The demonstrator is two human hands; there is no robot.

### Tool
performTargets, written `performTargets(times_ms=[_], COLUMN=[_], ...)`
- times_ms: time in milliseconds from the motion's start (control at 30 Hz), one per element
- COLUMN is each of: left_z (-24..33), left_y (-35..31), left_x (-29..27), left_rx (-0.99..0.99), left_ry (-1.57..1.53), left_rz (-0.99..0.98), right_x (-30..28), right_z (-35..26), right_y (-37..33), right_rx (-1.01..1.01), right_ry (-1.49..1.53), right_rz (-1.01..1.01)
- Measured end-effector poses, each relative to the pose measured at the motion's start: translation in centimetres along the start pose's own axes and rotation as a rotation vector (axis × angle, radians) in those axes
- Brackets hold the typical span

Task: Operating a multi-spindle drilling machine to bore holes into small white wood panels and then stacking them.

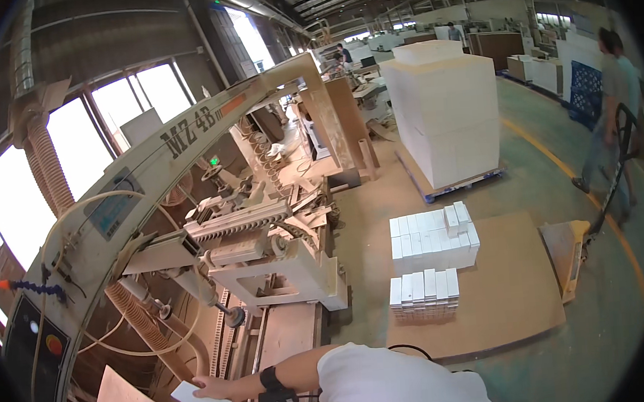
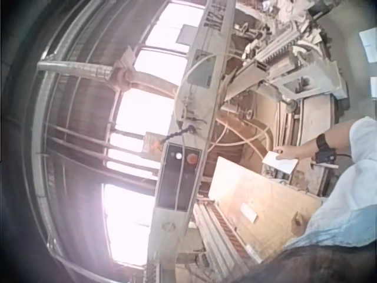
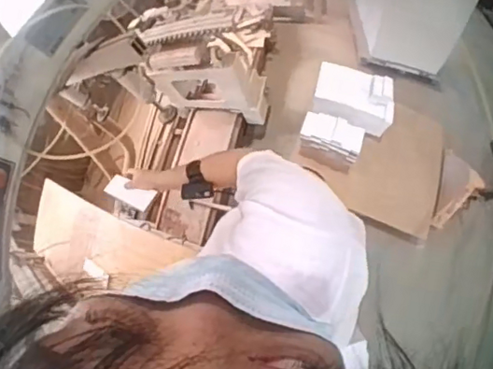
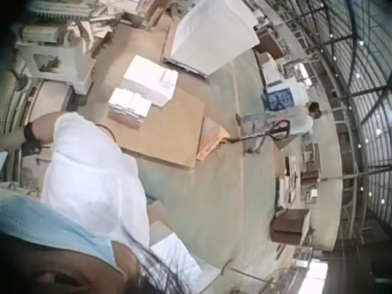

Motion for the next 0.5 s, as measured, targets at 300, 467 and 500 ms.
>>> performTargets(times_ms=[300, 467, 500], left_z=[12.5, 20.8, 19.7], left_y=[7.0, 10.8, 10.2], left_x=[-11.7, -20.3, -19.4], left_rx=[-0.470, -0.759, -0.731], left_ry=[-0.594, -0.385, -0.438], left_rz=[-0.396, -0.368, -0.357], right_x=[-0.3, 3.4, 4.1], right_z=[1.0, -1.7, -1.4], right_y=[-0.2, -2.8, -2.7], right_rx=[0.004, 0.199, 0.204], right_ry=[-0.081, -0.017, -0.017], right_rz=[-0.037, -0.168, -0.187])
Point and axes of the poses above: each hand's wrist, its own y-axis towards the middle knuckle, its own x-axis out of the palm, z = x × y, the point moved 5 cm from there along y, towards the middle knuckle, and after that the axes turned 5 degrees about -x, right-handed, at the moved point
